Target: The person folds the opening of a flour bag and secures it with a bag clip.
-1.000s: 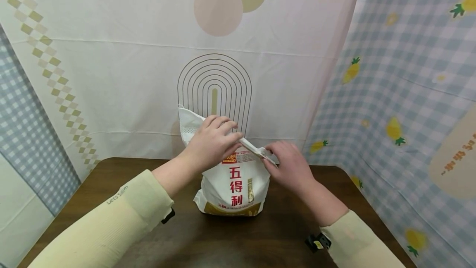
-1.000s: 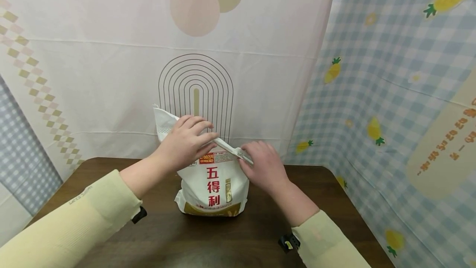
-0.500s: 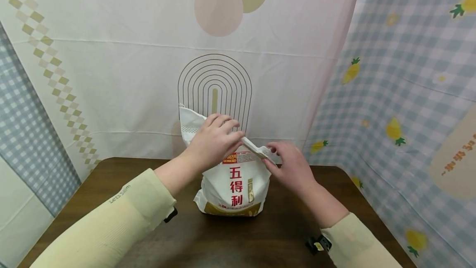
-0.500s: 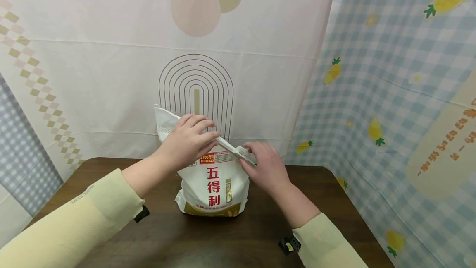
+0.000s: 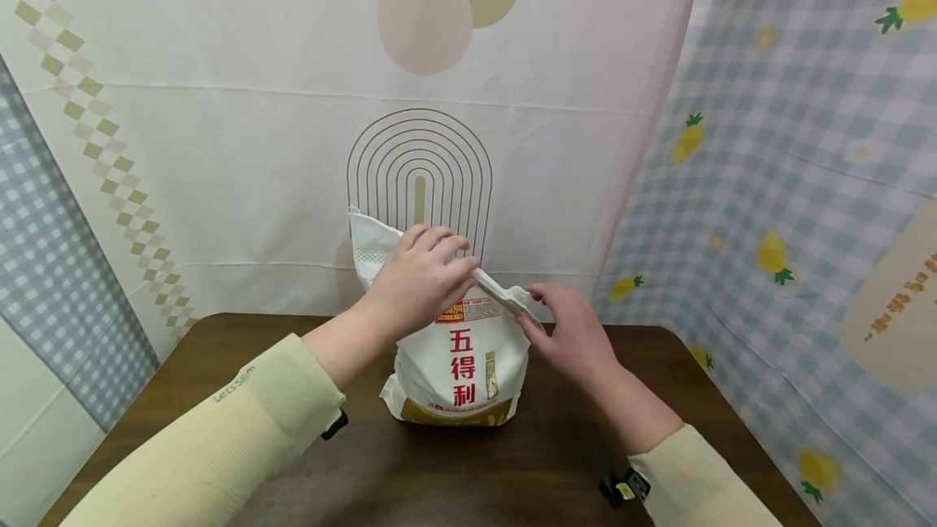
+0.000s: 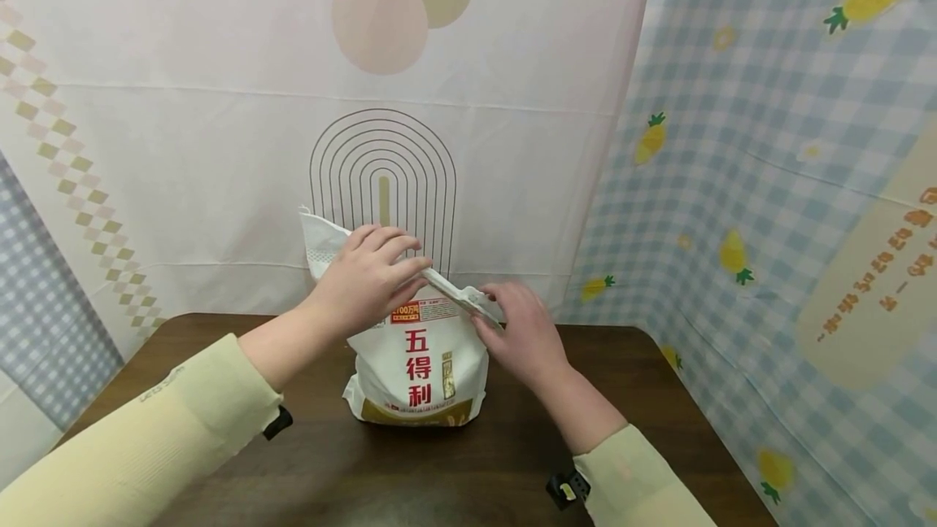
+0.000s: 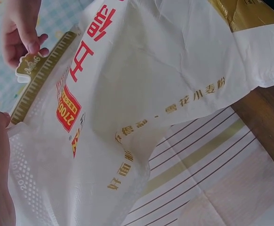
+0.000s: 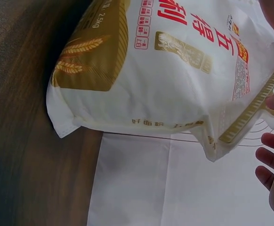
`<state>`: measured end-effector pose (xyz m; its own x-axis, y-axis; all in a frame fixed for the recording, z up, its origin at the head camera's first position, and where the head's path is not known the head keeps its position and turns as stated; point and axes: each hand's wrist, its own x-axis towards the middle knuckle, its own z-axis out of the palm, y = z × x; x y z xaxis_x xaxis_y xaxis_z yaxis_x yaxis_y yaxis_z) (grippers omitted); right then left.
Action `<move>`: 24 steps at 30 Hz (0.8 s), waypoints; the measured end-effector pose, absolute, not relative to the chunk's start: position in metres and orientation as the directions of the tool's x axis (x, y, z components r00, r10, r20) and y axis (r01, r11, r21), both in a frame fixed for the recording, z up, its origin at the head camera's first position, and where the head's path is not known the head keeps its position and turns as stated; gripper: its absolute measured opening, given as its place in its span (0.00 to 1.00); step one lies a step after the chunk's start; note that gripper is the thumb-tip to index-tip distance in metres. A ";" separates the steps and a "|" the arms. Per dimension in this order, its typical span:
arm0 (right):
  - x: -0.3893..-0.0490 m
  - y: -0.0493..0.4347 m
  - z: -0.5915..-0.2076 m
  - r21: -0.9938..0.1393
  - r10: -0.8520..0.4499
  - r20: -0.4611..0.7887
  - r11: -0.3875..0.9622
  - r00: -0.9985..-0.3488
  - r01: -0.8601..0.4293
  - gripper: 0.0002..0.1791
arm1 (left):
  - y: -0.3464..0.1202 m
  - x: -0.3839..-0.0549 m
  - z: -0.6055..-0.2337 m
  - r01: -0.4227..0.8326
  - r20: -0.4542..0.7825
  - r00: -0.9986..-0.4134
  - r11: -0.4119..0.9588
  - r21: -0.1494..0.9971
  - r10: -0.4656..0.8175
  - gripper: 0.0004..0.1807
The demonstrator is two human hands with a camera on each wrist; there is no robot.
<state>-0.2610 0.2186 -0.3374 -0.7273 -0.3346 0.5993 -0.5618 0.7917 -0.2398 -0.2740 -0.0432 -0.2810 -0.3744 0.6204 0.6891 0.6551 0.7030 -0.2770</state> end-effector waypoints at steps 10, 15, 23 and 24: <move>-0.255 0.221 -0.350 -0.281 -0.305 0.634 0.766 -0.711 -0.579 0.31 | -0.045 -0.273 -0.283 0.648 0.709 -0.344 0.702 -0.295 0.616 0.16; -0.250 0.223 -0.359 -0.314 -0.262 0.670 0.748 -0.694 -0.585 0.33 | -0.046 -0.271 -0.282 0.639 0.718 -0.339 0.709 -0.298 0.608 0.19; -0.242 0.229 -0.375 -0.299 -0.237 0.741 0.721 -0.629 -0.625 0.29 | -0.049 -0.262 -0.285 0.625 0.729 -0.360 0.730 -0.275 0.583 0.22; -0.241 0.231 -0.377 -0.294 -0.242 0.746 0.717 -0.620 -0.632 0.29 | -0.050 -0.260 -0.286 0.621 0.732 -0.359 0.734 -0.275 0.579 0.22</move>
<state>-0.2409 0.2305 -0.3770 -0.6205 -0.2415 0.7461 -0.6322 0.7170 -0.2936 -0.2598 -0.0502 -0.2858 -0.3595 0.5788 0.7319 0.6213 0.7337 -0.2751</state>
